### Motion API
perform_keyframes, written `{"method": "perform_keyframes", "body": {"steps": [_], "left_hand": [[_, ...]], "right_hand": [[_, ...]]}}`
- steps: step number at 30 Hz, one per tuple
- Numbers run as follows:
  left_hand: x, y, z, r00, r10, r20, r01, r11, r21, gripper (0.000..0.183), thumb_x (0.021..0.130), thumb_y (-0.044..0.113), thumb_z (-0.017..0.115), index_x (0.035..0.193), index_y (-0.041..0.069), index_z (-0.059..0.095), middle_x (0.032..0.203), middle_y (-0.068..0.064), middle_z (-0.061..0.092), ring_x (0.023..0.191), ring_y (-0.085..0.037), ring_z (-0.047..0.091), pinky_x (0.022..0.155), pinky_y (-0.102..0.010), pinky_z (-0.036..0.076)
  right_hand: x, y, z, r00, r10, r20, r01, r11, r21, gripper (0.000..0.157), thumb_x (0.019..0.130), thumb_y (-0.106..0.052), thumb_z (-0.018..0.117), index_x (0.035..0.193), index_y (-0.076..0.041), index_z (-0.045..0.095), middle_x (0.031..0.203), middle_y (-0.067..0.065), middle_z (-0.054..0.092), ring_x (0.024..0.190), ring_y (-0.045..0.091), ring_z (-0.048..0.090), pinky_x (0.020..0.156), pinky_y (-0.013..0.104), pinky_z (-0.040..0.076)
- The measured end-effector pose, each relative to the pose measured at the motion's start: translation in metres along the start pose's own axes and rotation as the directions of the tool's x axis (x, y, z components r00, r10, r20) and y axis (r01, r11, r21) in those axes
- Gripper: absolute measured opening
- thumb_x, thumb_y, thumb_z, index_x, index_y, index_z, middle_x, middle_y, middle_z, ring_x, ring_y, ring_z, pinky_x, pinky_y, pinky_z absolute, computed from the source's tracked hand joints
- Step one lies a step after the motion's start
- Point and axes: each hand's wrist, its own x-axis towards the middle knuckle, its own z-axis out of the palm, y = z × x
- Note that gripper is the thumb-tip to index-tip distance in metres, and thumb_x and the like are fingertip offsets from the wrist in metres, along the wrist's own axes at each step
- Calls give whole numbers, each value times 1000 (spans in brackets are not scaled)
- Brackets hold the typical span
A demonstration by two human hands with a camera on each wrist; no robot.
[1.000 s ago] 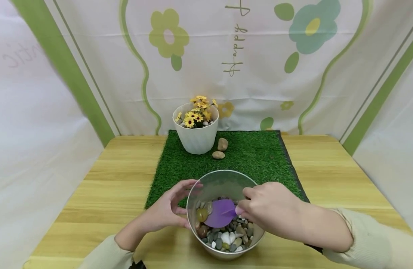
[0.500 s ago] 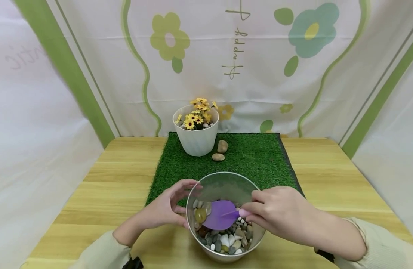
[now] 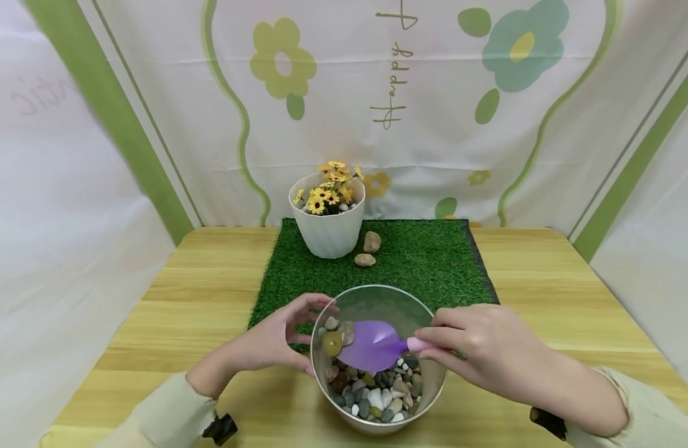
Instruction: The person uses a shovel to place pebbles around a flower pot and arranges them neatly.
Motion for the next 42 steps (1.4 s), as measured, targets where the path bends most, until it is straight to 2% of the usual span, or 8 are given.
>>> {"method": "perform_keyframes", "body": {"steps": [7,12,21,28,34,42], "left_hand": [[-1,-3,2,1000,17,-5,-17,999,-29,85,71,8,80,141,12,32,140,-12,36,124,-30,41,90,-46,48],[-2,-4,2,1000,6,-12,-6,999,-41,84,71,11,81,140,14,33,140,-10,36,124,-29,41,91,-46,47],[0,-5,1,999,34,-10,-34,999,0,83,72,14,81,139,12,33,139,-10,38,122,-35,41,90,-48,48],[-1,-8,1,999,48,-4,-48,999,-4,85,73,17,81,140,4,30,139,-19,37,123,-36,41,92,-49,46],[-4,-9,0,999,48,-8,-48,999,4,85,73,16,80,141,4,30,140,-16,37,125,-33,40,92,-49,45],[-3,-9,2,999,49,-8,-49,999,-3,83,74,12,80,141,11,32,141,-12,37,126,-30,39,93,-53,43]], "right_hand": [[-7,6,-2,1000,26,-10,-26,1000,11,28,93,-35,55,86,-17,74,77,-14,57,56,-3,44,47,9,37],[-10,9,-5,999,30,-26,-30,1000,7,29,93,-36,55,87,-16,74,78,-14,59,56,-3,46,48,9,38],[-14,12,-17,996,61,-57,-64,997,-46,36,94,-40,51,88,-14,75,80,-12,62,58,0,52,48,12,43],[-10,15,-25,995,64,-71,-68,996,-62,38,95,-41,50,86,-13,75,78,-12,63,57,-1,52,46,10,41],[-5,19,-32,995,64,-82,-72,993,-94,42,94,-43,49,83,-12,75,77,-10,63,56,0,53,45,11,42],[-4,34,-37,991,109,-82,-121,980,-159,46,93,-49,47,83,-14,76,77,-12,62,51,-4,47,39,8,31]]}}
